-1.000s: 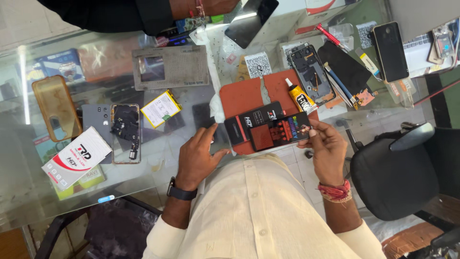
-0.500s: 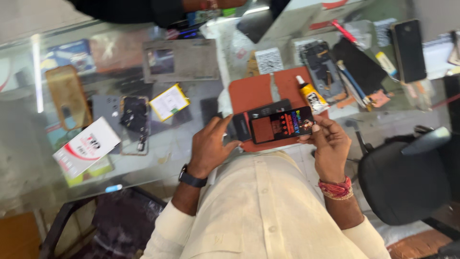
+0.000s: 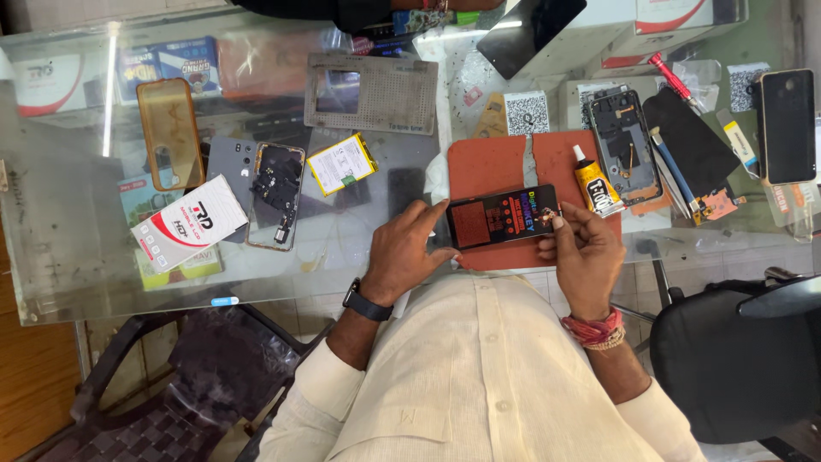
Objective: The person removes the battery from a disassembled smartphone, applies adhesive to the frame, and prepares a new screen assembly. They then place the new screen into the frame and connect internal components.
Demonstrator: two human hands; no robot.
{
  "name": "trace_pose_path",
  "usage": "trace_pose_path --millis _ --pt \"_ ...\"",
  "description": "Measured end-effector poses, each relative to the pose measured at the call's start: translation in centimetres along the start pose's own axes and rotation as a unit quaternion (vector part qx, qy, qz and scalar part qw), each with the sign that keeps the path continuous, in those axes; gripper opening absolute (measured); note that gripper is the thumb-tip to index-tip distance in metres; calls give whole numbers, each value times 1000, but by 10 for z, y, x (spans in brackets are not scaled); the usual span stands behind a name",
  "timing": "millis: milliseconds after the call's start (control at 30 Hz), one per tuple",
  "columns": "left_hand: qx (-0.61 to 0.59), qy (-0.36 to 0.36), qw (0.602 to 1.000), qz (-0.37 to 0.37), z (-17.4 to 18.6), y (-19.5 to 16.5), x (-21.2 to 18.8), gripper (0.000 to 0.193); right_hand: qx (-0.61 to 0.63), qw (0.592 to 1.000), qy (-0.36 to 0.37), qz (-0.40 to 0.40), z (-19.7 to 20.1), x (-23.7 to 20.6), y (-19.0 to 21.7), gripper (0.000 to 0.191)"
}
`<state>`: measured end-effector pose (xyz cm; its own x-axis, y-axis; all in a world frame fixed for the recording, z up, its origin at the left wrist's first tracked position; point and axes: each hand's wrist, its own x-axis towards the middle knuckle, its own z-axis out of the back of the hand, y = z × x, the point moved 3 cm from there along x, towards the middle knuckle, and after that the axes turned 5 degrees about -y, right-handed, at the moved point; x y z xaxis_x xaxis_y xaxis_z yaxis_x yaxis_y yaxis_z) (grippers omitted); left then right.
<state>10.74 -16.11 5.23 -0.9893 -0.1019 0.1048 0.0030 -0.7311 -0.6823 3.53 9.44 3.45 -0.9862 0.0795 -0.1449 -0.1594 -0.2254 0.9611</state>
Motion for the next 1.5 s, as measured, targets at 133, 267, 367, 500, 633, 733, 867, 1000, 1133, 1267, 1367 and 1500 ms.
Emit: trace_pose_path --millis 133,267,367,500,633,733,867,1000,1133,1267,1367,1500 --pt "13 6 1000 9 -1 -1 0 80 -103 992 -26 73 2 -2 5 20" --pt "10 -9 1000 -9 0 -6 0 80 -154 971 -41 180 6 -4 13 20" --pt "14 -12 1000 -7 -1 -9 3 80 -195 963 -76 170 16 -6 13 19" --pt "22 15 1000 14 -4 -11 5 85 -215 959 -75 169 23 -10 14 19" --pt "23 13 1000 10 -3 -13 6 86 -198 956 -68 204 21 -12 23 25" --pt "19 2 1000 -2 0 -13 5 84 -205 961 -41 182 16 -10 28 38" --pt "25 3 1000 -7 -1 -12 3 84 -315 929 -29 190 8 -8 32 48" --pt "12 1 1000 -2 -4 -5 -2 82 -322 928 -24 184 7 -7 30 48" --pt "-144 -157 977 13 -2 6 -17 47 -325 918 -26 226 8 -7 31 48" --pt "-393 -471 775 152 -2 27 -39 8 -344 916 -24 206 6 -6 33 51" --pt "-527 -485 675 177 -7 37 -47 9 -387 891 -34 236 0 -6 41 64" --pt "-563 -339 724 208 -18 30 -81 14 -429 877 -44 214 2 0 46 64"
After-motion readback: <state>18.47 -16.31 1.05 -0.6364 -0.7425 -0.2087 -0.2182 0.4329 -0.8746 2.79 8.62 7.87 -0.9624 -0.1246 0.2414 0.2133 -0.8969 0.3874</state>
